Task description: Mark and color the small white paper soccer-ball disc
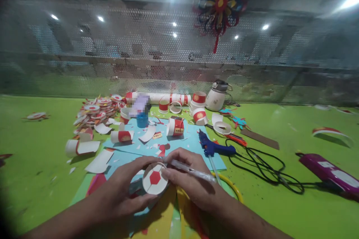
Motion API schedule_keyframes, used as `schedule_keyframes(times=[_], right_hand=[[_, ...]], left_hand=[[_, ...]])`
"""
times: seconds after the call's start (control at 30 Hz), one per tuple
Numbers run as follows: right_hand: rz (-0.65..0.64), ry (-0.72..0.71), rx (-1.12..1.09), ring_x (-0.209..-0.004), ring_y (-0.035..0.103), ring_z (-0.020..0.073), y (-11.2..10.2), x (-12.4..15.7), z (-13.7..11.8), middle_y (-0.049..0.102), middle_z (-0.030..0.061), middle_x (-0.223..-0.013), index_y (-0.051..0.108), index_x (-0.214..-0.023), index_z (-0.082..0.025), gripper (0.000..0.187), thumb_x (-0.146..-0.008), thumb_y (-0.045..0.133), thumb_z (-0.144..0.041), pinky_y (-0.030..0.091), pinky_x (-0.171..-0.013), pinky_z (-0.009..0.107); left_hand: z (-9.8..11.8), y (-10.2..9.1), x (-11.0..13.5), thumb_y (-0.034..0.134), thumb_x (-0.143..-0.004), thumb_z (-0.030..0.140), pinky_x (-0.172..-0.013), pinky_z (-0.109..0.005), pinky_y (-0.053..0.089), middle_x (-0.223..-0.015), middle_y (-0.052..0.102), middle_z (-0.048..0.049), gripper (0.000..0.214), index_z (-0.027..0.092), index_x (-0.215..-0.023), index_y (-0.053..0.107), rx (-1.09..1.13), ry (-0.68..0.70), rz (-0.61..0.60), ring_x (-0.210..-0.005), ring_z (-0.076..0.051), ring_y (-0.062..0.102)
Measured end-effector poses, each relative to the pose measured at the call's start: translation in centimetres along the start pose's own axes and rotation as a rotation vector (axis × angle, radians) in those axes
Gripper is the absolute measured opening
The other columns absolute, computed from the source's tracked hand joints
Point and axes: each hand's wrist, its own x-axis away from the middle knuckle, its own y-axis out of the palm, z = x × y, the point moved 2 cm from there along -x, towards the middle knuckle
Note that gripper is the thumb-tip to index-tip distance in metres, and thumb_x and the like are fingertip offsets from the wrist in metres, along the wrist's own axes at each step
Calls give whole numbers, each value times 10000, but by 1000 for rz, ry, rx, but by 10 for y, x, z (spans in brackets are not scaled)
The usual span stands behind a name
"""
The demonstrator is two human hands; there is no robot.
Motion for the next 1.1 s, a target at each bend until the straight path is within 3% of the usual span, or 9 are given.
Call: schedule_keyframes(times=[0.2, 0.5, 0.67, 0.83, 0.97, 1.1], right_hand=[[36, 51, -187, -619, 587, 114, 4, -5, 8, 645, -7, -695, 604, -850, -162, 338, -713, 805, -396, 426, -594, 231], [65, 54, -294, -649, 602, 113, 10, -6, 16, 659, -1, -725, 592, -855, -170, 346, -705, 823, -380, 451, -616, 223], [101, 22, -218, -680, 615, 118, 6, -5, 12, 662, 14, -775, 606, -922, -173, 319, -787, 751, -423, 468, -619, 227], [320, -144, -84, -745, 645, 148, -11, 0, 4, 680, 18, -811, 633, -1040, -223, 291, -850, 688, -437, 507, -640, 256], [254, -227, -35, -564, 569, 112, -14, 8, 1, 626, -13, -631, 681, -956, -233, 228, -916, 599, -442, 466, -544, 237], [224, -145, 50, -418, 447, 99, -9, 13, 1, 540, -18, -491, 693, -766, -215, 299, -872, 632, -487, 331, -391, 232]], left_hand=[[-4, -2, 0, 636, -862, 270, -967, -410, 525, -1290, 629, -76, 466, 266, -1306, 495, -38, 69, 79, -1163, -238, 610], [-9, 2, -1, 658, -856, 293, -1014, -490, 501, -1351, 597, -138, 542, 234, -1364, 479, -94, 48, 130, -1221, -296, 582], [-11, -1, -2, 679, -836, 262, -1001, -472, 511, -1296, 639, -113, 499, 242, -1311, 530, -41, 38, 153, -1175, -273, 614], [-14, -5, -4, 694, -841, 260, -1008, -420, 502, -1275, 650, -86, 478, 234, -1290, 532, -14, 27, 195, -1164, -234, 613], [-13, -6, -5, 697, -846, 264, -1015, -389, 493, -1288, 643, -70, 465, 230, -1279, 530, 7, 44, 176, -1176, -217, 604], [-10, -7, -6, 699, -841, 247, -1015, -387, 497, -1306, 638, -79, 477, 219, -1286, 528, 14, 50, 163, -1183, -225, 605]])
